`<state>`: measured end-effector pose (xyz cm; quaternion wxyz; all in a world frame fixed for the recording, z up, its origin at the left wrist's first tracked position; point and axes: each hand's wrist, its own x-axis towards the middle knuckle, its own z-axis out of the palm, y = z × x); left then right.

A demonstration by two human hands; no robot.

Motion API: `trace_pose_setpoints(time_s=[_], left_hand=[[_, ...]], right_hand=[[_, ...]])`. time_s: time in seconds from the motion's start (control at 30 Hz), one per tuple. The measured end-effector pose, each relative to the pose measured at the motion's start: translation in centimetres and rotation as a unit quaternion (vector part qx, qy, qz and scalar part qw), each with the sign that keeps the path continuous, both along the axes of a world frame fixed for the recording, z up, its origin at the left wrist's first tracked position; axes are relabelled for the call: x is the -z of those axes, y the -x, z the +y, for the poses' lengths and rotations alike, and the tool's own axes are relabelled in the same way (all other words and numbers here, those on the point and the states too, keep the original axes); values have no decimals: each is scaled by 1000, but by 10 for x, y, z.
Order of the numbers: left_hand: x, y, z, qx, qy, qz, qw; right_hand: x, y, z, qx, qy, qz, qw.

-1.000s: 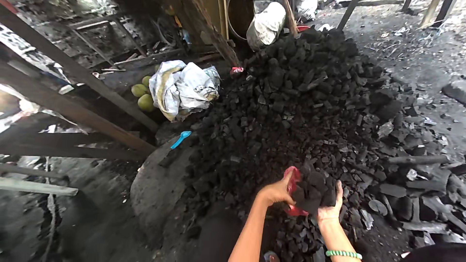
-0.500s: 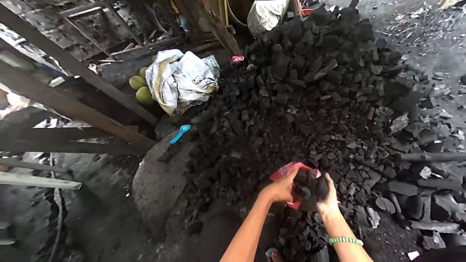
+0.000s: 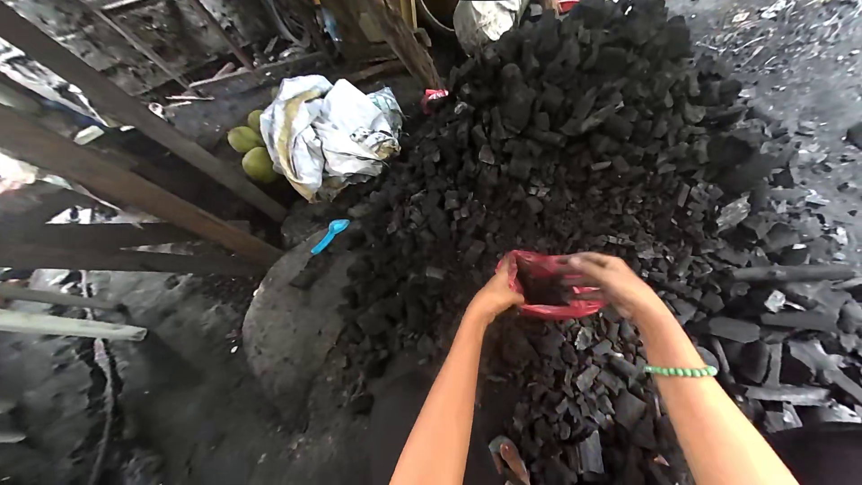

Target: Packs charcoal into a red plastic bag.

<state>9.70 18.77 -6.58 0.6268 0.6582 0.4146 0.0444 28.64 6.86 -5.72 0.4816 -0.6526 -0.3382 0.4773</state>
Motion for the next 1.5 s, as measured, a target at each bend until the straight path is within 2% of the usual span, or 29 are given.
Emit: trace_pose_setpoints(time_s=[0.07,0.13,0.17,0.23,0.3,0.37,0.4,0.43,0.53,0.6,0.67,0.83,0.97,1.1,1.33,1.43,1.5], left_hand=[[16,-5,-2,1,-23,18,1000],[34,-4,-12,-45,-52,-28,997],[44,-1,-20,-91,-66,-66,991],[63,9,-51,-239,-84,-131,959],[87,15,-85,-423,-52,-142,893],[119,20,-122,-543,-14,-64,837],[133,21,-141,-553,11,7,833],[142,19,-158,-532,50,69,843],[151,5,-180,-381,142,197,892],[146,-3,-178,-304,142,235,912],[143,-2,-174,-271,138,236,923],[135,-3,-176,-350,214,170,896],[134,-10,-182,-433,289,92,849],[138,-6,-182,-499,315,57,805],[151,1,-180,-460,340,40,819],[144,-2,-183,-428,341,33,836],[135,-5,-183,-427,357,17,831]], right_hand=[[25,-6,-21,167,3,56,984],[85,-12,-36,291,33,37,955],[121,-13,-41,316,63,0,947],[162,-1,-55,232,143,-108,956],[171,27,-60,105,199,-229,947],[173,59,-60,40,243,-318,915],[174,70,-60,16,270,-336,902],[173,78,-61,-9,289,-351,891],[162,87,-73,-88,314,-387,863],[150,88,-80,-136,324,-389,851],[138,85,-79,-173,333,-379,846],[144,71,-58,-162,367,-342,850],[147,89,-65,-174,362,-366,839],[139,92,-73,-178,344,-330,861],[162,70,-83,-187,333,-293,877],[169,60,-88,-176,282,-263,906],[169,52,-87,-165,245,-208,932]])
